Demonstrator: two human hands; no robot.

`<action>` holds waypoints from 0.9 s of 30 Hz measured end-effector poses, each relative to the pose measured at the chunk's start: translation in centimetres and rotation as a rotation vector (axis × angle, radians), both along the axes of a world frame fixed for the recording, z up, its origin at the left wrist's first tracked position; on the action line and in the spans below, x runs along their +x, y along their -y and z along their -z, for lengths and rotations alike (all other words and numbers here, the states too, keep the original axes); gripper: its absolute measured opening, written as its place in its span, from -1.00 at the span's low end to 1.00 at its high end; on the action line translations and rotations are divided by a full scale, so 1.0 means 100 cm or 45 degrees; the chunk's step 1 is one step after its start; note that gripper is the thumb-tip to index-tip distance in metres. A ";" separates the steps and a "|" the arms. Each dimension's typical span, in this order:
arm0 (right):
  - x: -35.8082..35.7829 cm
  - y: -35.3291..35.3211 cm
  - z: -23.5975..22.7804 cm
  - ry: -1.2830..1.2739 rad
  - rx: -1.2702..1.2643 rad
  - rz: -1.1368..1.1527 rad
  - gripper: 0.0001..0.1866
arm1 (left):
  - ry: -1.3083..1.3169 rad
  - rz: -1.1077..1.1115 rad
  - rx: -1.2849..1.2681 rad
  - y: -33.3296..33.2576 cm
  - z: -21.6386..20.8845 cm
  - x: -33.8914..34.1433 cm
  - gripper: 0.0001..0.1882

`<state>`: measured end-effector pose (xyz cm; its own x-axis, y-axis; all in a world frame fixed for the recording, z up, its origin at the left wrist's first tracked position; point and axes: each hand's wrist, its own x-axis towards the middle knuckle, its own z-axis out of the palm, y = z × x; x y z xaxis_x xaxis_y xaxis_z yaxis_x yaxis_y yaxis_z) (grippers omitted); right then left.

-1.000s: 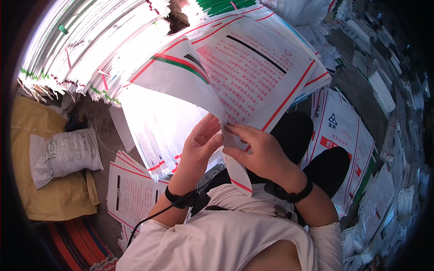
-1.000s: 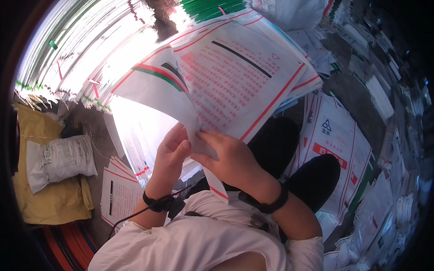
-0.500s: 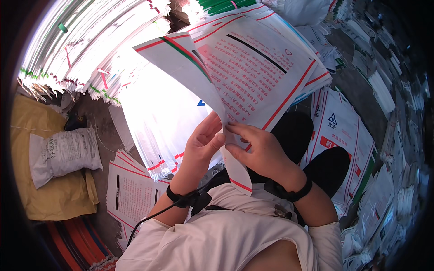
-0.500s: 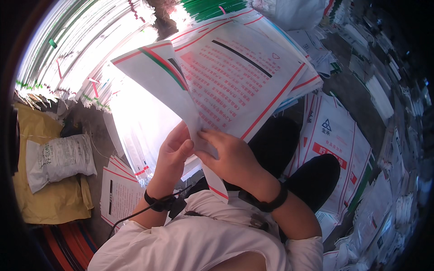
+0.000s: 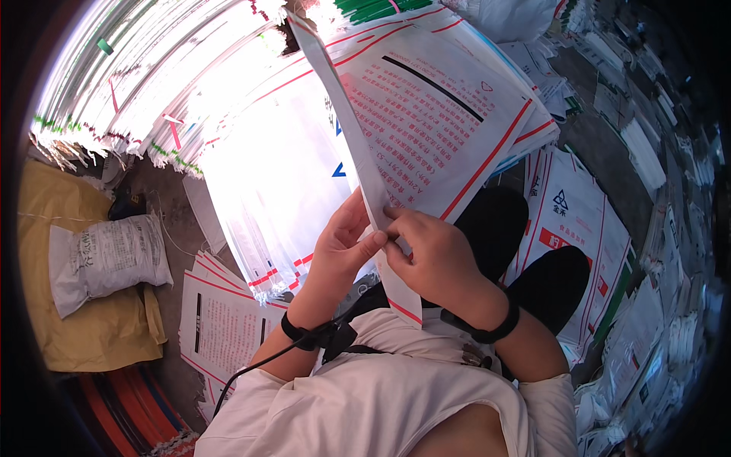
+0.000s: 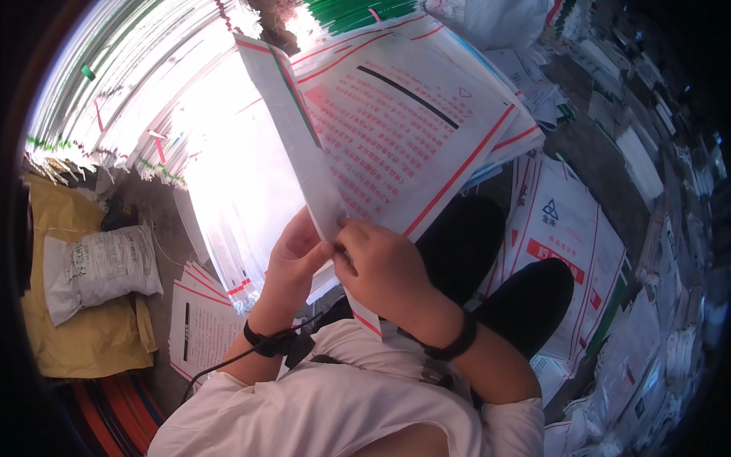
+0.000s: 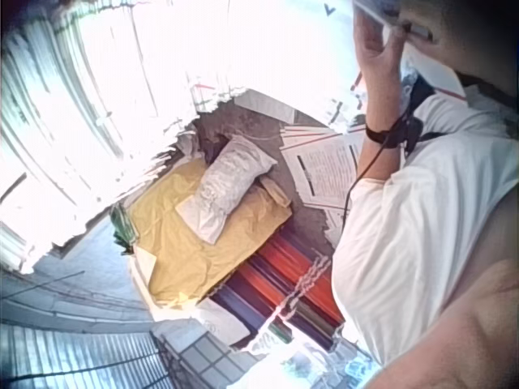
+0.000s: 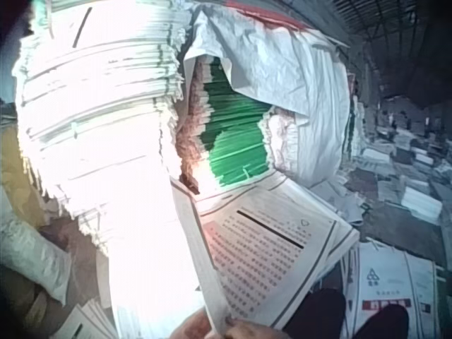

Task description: Sort and inspect plastic food additive packaging bags in a warehouse.

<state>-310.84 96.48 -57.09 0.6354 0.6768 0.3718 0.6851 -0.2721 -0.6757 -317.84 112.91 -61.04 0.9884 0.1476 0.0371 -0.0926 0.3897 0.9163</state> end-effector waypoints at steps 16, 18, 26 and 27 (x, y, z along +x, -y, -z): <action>0.017 0.000 0.000 0.117 0.161 0.217 -0.82 | -0.170 -0.718 0.576 -0.048 0.001 -0.020 -0.40; 0.018 -0.001 -0.001 0.117 0.183 0.206 -0.82 | -0.176 -0.910 0.759 -0.053 -0.006 -0.026 -0.29; 0.009 -0.016 0.004 0.050 0.197 0.129 -0.82 | 0.198 -0.568 2.542 -0.029 -0.041 -0.036 -0.39; 0.008 -0.017 0.005 0.040 0.185 0.095 -0.82 | 0.300 -0.365 2.451 -0.028 -0.040 -0.034 -0.47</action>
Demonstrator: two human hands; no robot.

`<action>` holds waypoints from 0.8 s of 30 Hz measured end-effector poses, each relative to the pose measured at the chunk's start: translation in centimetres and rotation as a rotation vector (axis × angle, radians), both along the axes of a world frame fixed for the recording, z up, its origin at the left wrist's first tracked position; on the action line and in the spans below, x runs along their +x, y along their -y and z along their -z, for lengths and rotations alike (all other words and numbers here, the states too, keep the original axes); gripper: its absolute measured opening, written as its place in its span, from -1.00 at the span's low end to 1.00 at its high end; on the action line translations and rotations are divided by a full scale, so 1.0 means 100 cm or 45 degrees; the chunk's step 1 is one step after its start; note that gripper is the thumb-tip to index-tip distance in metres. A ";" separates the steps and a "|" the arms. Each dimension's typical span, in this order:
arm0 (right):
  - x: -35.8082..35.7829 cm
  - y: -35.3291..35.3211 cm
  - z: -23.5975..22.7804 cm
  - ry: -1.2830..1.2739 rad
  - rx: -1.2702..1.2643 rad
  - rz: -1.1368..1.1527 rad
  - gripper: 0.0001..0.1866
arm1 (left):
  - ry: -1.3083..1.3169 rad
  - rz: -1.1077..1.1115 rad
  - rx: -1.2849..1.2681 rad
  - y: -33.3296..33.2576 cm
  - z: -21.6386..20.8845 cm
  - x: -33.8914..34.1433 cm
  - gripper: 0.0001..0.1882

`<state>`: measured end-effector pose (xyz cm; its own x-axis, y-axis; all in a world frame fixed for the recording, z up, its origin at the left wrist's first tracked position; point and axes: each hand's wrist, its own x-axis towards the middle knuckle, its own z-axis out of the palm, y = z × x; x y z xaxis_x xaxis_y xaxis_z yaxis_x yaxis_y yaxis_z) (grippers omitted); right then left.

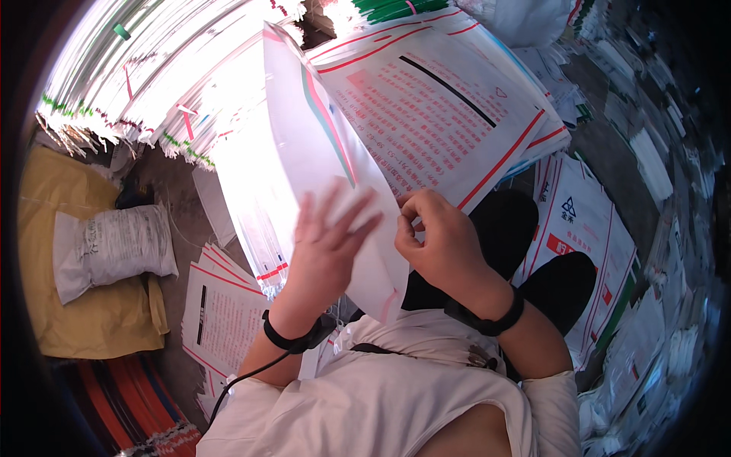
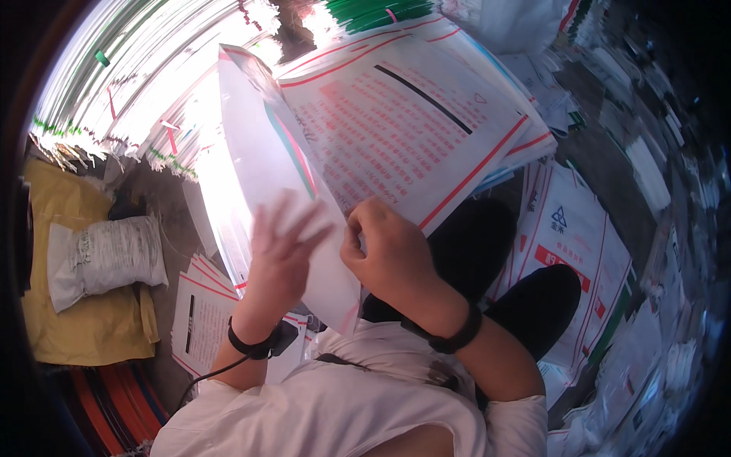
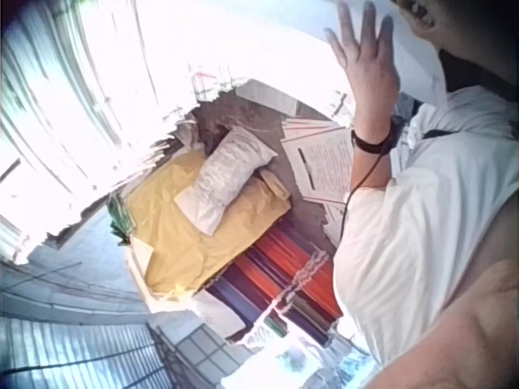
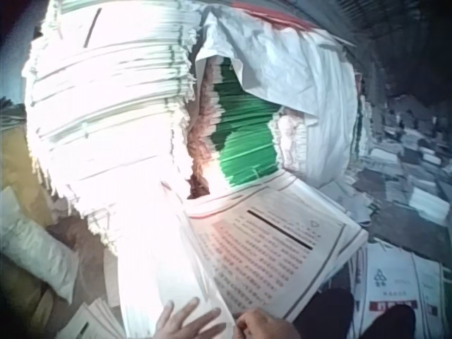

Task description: Sort and inspect plastic food additive packaging bags in a warehouse.

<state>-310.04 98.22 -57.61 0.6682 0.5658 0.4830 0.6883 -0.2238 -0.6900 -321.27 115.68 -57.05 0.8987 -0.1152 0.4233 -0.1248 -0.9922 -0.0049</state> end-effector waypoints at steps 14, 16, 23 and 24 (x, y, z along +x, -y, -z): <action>-0.006 0.001 -0.007 -0.006 -0.069 -0.095 -0.81 | -0.562 -0.301 -0.899 -0.014 0.044 0.011 -0.59; -0.019 -0.005 -0.006 0.156 -0.109 -0.253 -0.83 | -0.486 -0.331 -1.404 -0.014 0.049 0.013 -0.48; -0.041 -0.015 0.025 0.092 -0.252 -0.743 -0.73 | -0.046 0.568 -2.763 -0.021 0.053 -0.010 -0.16; -0.038 -0.011 0.030 0.087 -0.252 -0.744 -0.73 | -0.145 0.207 -2.661 -0.027 0.056 -0.007 -0.30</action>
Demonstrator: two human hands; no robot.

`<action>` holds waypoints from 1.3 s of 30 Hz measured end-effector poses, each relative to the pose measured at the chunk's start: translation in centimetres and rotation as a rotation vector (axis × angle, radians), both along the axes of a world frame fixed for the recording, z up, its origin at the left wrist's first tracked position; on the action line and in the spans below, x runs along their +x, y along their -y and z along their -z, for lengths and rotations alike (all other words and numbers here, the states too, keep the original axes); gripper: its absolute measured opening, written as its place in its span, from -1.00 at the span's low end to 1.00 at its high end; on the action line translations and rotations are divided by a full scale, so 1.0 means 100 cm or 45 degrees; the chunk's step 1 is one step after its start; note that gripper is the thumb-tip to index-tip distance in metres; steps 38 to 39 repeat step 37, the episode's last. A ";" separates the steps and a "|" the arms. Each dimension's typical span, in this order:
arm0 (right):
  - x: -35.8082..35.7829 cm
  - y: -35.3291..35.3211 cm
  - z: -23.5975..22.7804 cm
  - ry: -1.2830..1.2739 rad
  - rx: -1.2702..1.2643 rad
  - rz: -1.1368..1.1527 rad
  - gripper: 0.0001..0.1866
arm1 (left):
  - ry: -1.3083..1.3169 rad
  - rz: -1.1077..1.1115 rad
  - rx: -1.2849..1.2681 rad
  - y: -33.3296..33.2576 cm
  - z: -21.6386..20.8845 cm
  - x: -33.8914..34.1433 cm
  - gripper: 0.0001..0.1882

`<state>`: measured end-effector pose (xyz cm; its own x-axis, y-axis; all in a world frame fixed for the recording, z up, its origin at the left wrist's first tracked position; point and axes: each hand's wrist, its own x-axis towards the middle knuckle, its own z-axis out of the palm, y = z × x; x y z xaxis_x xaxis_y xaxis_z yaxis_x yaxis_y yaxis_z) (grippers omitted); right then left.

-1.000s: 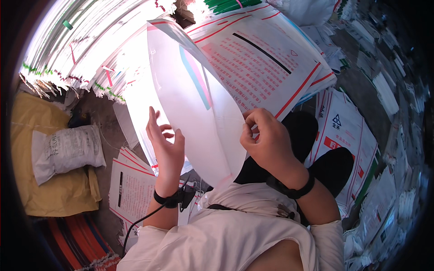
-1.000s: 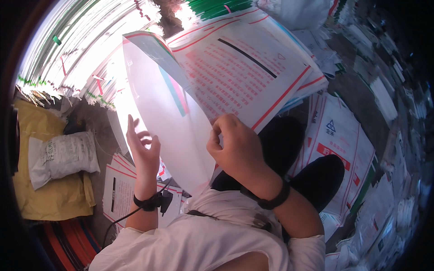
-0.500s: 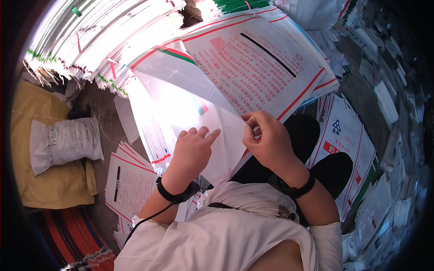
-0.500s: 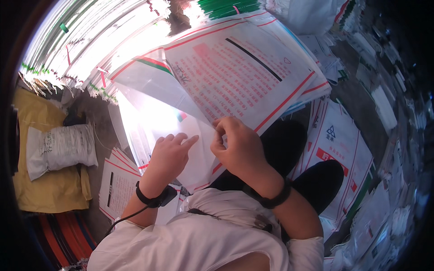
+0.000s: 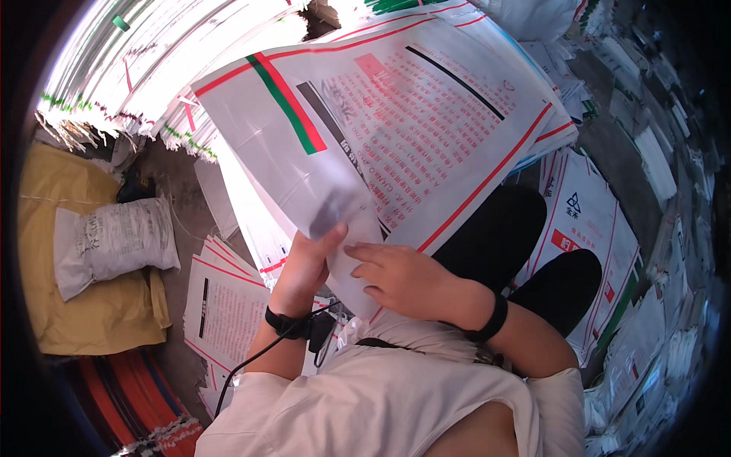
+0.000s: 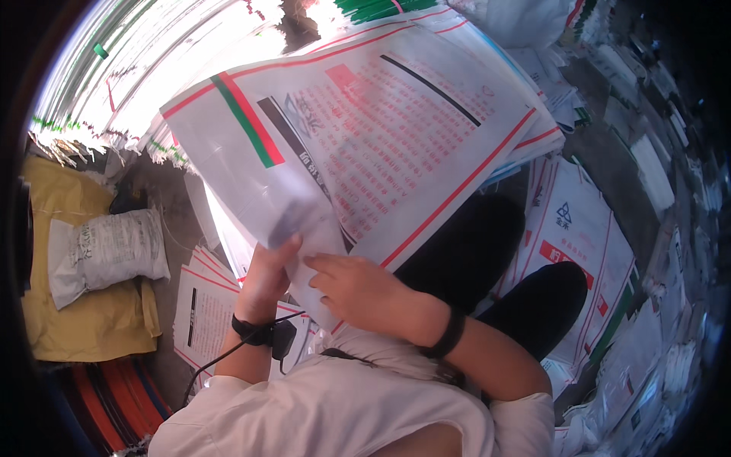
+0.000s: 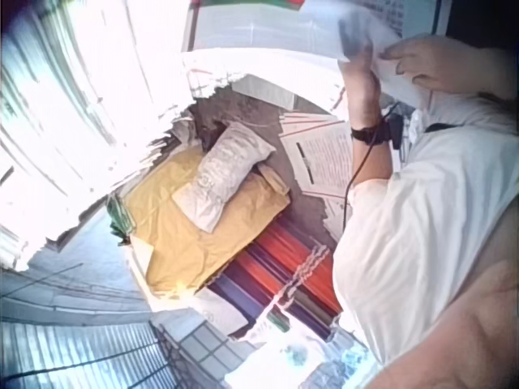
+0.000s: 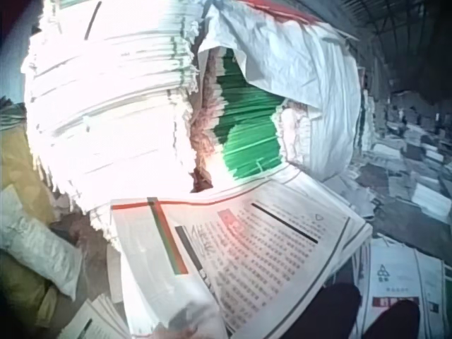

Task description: Sort and inspect plastic food additive packaging bags in a warehouse.

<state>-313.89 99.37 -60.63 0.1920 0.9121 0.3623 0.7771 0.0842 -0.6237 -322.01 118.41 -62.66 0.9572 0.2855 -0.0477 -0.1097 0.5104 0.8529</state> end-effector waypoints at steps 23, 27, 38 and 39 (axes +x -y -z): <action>0.234 0.120 0.095 -0.552 -0.347 1.578 -0.11 | -0.343 -0.359 -0.276 -0.013 0.038 0.013 -0.56; 0.235 0.111 0.090 -0.428 -0.084 1.600 -0.18 | -0.297 -0.352 -0.205 -0.014 0.036 0.013 -0.51; 0.267 0.140 0.082 -1.218 0.002 1.573 -0.37 | -0.266 -0.317 -0.184 -0.013 0.022 0.027 -0.30; 0.267 0.140 0.082 -1.218 0.002 1.573 -0.37 | -0.266 -0.317 -0.184 -0.013 0.022 0.027 -0.30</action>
